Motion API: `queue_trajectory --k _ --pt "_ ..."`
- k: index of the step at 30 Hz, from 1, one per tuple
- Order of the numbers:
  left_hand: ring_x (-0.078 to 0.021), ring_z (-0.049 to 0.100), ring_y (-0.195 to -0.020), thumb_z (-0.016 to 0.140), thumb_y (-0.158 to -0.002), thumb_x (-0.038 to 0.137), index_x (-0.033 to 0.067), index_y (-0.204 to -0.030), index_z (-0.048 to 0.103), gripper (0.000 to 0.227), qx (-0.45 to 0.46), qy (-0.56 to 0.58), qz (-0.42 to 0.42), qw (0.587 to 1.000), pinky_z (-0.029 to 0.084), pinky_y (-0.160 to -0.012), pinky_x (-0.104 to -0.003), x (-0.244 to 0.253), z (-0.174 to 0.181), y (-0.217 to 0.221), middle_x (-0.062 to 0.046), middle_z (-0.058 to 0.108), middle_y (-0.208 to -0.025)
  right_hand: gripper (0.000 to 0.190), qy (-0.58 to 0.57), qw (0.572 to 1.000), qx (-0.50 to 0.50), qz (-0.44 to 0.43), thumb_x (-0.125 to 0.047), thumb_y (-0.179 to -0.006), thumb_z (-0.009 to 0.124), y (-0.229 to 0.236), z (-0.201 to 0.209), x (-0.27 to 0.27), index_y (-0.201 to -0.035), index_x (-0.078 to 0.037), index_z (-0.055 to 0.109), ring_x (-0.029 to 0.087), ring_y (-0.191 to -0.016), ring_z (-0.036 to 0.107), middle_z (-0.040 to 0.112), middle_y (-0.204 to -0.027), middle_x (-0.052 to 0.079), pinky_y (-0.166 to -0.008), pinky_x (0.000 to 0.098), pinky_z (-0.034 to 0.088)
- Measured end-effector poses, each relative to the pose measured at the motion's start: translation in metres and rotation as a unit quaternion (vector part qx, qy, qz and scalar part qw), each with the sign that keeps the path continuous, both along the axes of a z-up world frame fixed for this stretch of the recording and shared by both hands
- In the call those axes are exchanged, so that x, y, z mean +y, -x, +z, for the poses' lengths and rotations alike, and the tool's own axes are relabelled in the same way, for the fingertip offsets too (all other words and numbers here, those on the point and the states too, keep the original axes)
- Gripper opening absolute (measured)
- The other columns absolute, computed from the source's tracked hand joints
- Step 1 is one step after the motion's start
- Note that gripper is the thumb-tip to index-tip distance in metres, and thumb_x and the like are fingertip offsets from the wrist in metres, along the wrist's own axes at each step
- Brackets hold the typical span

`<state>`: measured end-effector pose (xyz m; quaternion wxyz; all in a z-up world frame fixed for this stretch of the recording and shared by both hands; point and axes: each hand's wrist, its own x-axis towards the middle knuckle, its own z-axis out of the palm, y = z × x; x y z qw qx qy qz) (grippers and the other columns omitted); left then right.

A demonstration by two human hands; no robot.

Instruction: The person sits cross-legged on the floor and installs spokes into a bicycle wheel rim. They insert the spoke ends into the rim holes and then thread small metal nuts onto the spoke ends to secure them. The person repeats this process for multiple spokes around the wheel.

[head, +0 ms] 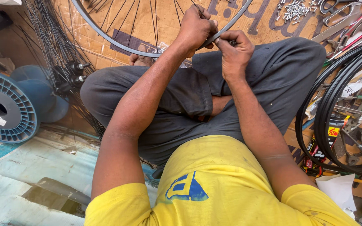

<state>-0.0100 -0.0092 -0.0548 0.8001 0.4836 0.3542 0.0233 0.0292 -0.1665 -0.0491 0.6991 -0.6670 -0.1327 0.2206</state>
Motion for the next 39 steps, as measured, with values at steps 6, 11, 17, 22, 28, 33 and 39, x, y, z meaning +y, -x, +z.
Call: queue_trajectory --k 6,11,17,22,28,33,39 --pt "-0.0217 0.074 -0.061 0.068 -0.091 0.001 -0.0008 -0.104 0.046 0.025 -0.018 -0.018 0.010 1.000 0.062 -0.042 -0.037 -0.003 -0.009 0.001 -0.018 0.069 -0.078 0.012 0.051 0.998 -0.036 0.004 0.012 -0.093 0.069 0.009 0.008 0.003 -0.095 0.001 0.067 0.011 -0.083 0.072 0.072 -0.090 0.006 -0.079 0.0271 0.064" --pt "-0.0205 0.077 -0.061 0.066 -0.092 0.005 0.0009 -0.106 0.045 0.026 0.014 -0.042 -0.007 0.999 0.064 -0.041 -0.034 -0.002 0.001 0.002 -0.016 0.070 -0.079 0.012 0.049 0.998 -0.028 -0.009 0.012 -0.093 0.072 0.004 0.006 0.002 -0.095 0.001 0.068 0.010 -0.083 0.068 0.070 -0.090 0.005 -0.076 0.0250 0.060" --pt "-0.0214 0.076 -0.059 0.068 -0.090 0.005 0.0009 -0.105 0.045 0.028 0.012 -0.025 0.002 1.000 0.062 -0.040 -0.035 -0.003 0.006 0.000 -0.016 0.071 -0.078 0.012 0.033 0.999 -0.021 -0.022 0.012 -0.093 0.071 0.004 0.008 0.002 -0.094 0.001 0.068 0.009 -0.082 0.068 0.071 -0.090 0.005 -0.076 0.0250 0.059" --pt "-0.0201 0.075 -0.059 0.069 -0.089 0.005 0.0005 -0.104 0.046 0.028 0.017 -0.026 0.007 0.999 0.062 -0.041 -0.034 -0.003 0.007 -0.001 -0.016 0.070 -0.078 0.013 0.092 0.989 -0.113 -0.006 0.011 -0.094 0.072 0.005 0.016 0.003 -0.093 0.000 0.066 0.007 -0.082 0.064 0.069 -0.090 0.003 -0.073 0.0239 0.056" --pt "-0.0183 0.075 -0.059 0.068 -0.089 0.005 0.0014 -0.104 0.046 0.027 0.026 -0.026 0.001 0.999 0.062 -0.041 -0.034 -0.004 -0.004 0.000 -0.014 0.070 -0.077 0.013 0.119 0.986 -0.120 -0.009 0.012 -0.092 0.071 0.002 0.019 0.006 -0.091 -0.001 0.066 0.007 -0.080 0.062 0.068 -0.088 0.002 -0.070 0.0234 0.053" --pt "-0.0190 0.075 -0.066 0.073 -0.089 0.001 -0.0014 -0.105 0.049 0.029 -0.017 -0.051 0.032 0.998 0.063 -0.047 -0.033 -0.009 -0.018 -0.003 -0.016 0.069 -0.083 0.013 0.095 0.987 -0.125 0.030 0.012 -0.091 0.069 0.005 0.019 0.004 -0.092 -0.001 0.065 0.009 -0.083 0.066 0.067 -0.091 0.003 -0.073 0.0241 0.057" --pt "-0.0172 0.075 -0.061 0.067 -0.092 0.006 0.0019 -0.105 0.046 0.025 0.025 -0.032 -0.007 0.999 0.061 -0.041 -0.032 -0.004 0.003 0.000 -0.014 0.070 -0.079 0.013 0.148 0.978 -0.144 -0.011 0.010 -0.089 0.074 -0.001 0.018 0.003 -0.092 -0.001 0.066 0.009 -0.080 0.063 0.068 -0.088 0.004 -0.072 0.0244 0.055"
